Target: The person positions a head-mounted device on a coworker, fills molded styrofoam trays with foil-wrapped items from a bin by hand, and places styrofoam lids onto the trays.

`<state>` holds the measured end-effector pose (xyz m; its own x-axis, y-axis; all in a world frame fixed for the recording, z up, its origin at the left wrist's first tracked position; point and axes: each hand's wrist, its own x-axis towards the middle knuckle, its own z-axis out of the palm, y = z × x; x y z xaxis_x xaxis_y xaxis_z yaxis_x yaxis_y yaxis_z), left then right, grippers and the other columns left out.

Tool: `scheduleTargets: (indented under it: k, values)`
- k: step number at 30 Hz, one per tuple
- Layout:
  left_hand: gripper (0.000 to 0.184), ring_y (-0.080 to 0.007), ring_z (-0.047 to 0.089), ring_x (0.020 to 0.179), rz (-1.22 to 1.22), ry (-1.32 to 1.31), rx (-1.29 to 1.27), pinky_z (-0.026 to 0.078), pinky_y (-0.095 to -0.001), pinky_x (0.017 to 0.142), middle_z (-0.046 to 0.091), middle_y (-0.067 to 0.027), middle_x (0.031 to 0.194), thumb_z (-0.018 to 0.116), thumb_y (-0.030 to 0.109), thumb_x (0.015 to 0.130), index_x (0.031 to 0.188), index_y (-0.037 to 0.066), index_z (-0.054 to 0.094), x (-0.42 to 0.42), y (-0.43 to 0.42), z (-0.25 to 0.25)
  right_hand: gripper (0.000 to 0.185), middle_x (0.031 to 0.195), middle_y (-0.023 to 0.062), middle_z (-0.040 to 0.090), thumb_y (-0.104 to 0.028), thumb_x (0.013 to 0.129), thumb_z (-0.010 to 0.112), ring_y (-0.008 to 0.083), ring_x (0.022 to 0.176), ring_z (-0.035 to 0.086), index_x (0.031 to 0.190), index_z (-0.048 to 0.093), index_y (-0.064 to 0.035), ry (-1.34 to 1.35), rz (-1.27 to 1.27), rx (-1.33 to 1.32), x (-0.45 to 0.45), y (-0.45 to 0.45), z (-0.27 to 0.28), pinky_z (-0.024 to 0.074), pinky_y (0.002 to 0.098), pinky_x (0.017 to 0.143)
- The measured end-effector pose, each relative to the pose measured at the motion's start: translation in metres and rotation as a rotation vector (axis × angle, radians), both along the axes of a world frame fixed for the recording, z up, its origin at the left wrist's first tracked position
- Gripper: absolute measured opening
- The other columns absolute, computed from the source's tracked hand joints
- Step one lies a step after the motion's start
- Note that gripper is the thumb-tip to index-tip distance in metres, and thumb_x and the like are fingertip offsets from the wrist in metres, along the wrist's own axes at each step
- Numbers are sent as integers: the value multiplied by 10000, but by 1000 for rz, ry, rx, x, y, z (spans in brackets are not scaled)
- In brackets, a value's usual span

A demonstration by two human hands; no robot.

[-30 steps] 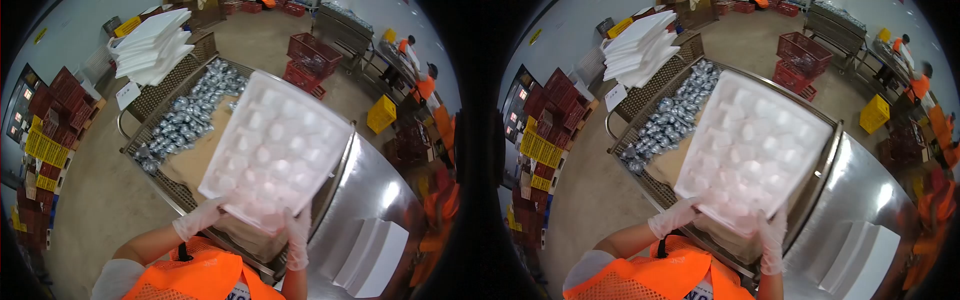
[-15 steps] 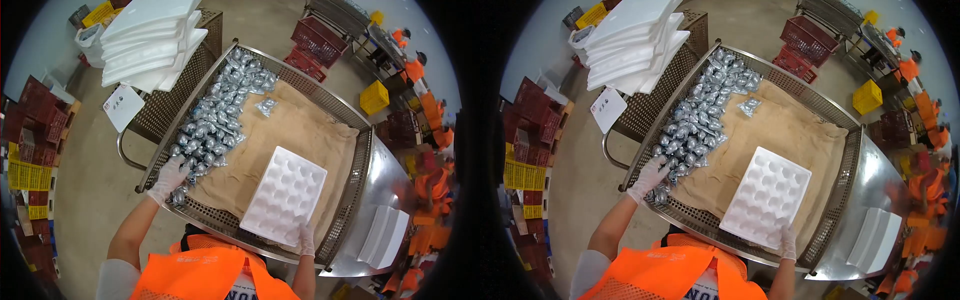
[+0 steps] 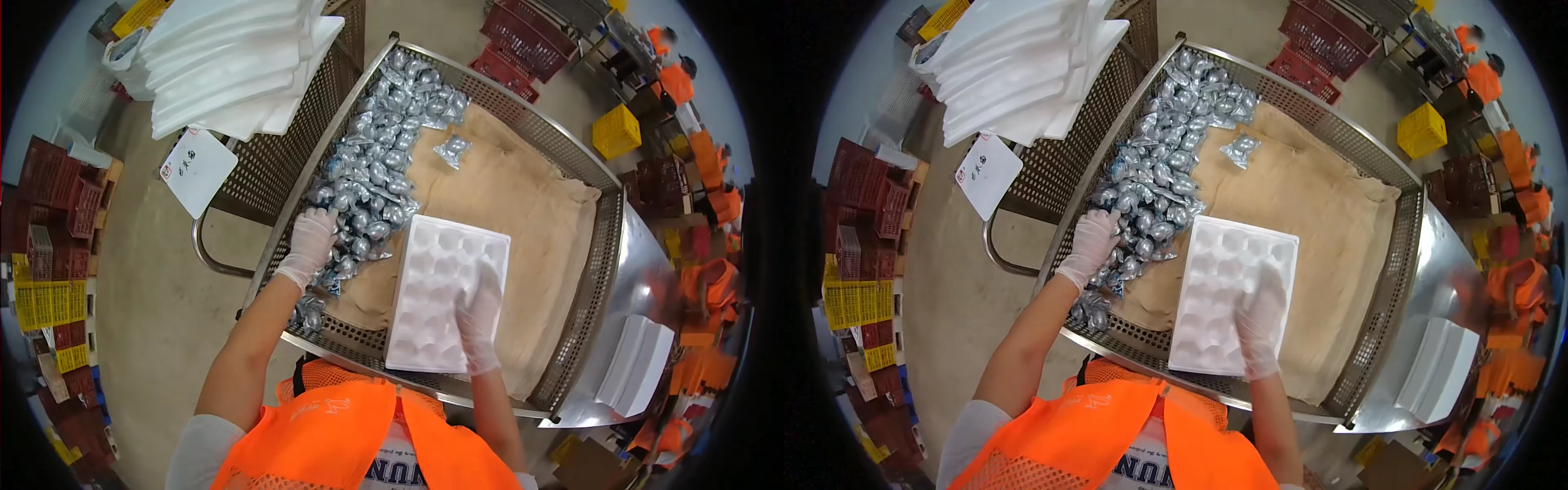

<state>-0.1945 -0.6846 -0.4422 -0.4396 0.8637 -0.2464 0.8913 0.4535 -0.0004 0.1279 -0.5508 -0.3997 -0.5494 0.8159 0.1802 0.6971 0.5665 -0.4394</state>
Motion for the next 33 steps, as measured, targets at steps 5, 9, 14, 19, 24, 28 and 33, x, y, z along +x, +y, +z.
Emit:
scheduleTargets:
  k: [5, 9, 14, 19, 24, 28, 33]
  values:
    - [473, -283, 558, 1059, 295, -353, 400, 453, -388, 905, 579, -135, 1144, 650, 182, 816, 1254, 44, 540, 8, -27, 25, 404, 1033, 151, 630, 4, 755, 544, 356, 1004, 580, 1156, 550, -41, -19, 582, 30, -158, -3, -65, 450, 448, 885]
    - [393, -166, 586, 931, 1090, -1613, 950, 463, -364, 899, 594, -72, 1079, 574, 85, 889, 1274, 33, 517, 29, -44, 52, 408, 994, 183, 621, -51, 753, 595, 348, 953, 596, 1156, 540, -77, -378, 515, 101, -207, -2, -129, 478, 441, 827]
    - [494, -164, 563, 1016, 1099, -2063, 1120, 459, -386, 905, 576, -58, 1134, 558, 49, 890, 1359, 65, 405, 43, -61, 42, 499, 948, 110, 615, -129, 807, 659, 212, 851, 622, 1270, 482, -67, 167, 277, -706, -185, 10, -45, 519, 332, 732]
    - [619, -149, 535, 1072, 941, -1993, 945, 461, -320, 885, 541, -44, 1200, 543, 40, 918, 1468, 93, 263, 59, -28, 71, 533, 1045, 63, 613, -164, 901, 616, 150, 866, 620, 1386, 411, -84, 778, 41, -1510, -116, 24, 18, 520, 290, 749]
    - [700, -78, 524, 922, 681, -1749, 908, 460, -188, 718, 479, -39, 1262, 536, -2, 908, 1507, 144, 205, 79, -6, 77, 547, 1112, 62, 607, -217, 916, 619, 155, 938, 615, 1402, 411, -76, 926, -4, -1642, -43, 34, 18, 523, 304, 807]
    - [669, -116, 524, 1032, 550, -1692, 764, 488, -261, 792, 456, -22, 1309, 645, 88, 858, 1450, 112, 334, 85, -3, 58, 613, 1141, 61, 587, -178, 854, 700, 157, 997, 590, 1385, 422, -48, 939, -13, -1594, 3, 38, 17, 513, 307, 859]
    - [672, -118, 514, 1074, 475, -1558, 772, 475, -235, 838, 421, -52, 1419, 624, -8, 844, 1444, 49, 327, 100, 2, 51, 545, 1014, 49, 626, -146, 804, 742, 130, 871, 592, 1293, 531, -31, 495, -124, -1234, 34, 65, 5, 505, 273, 776]
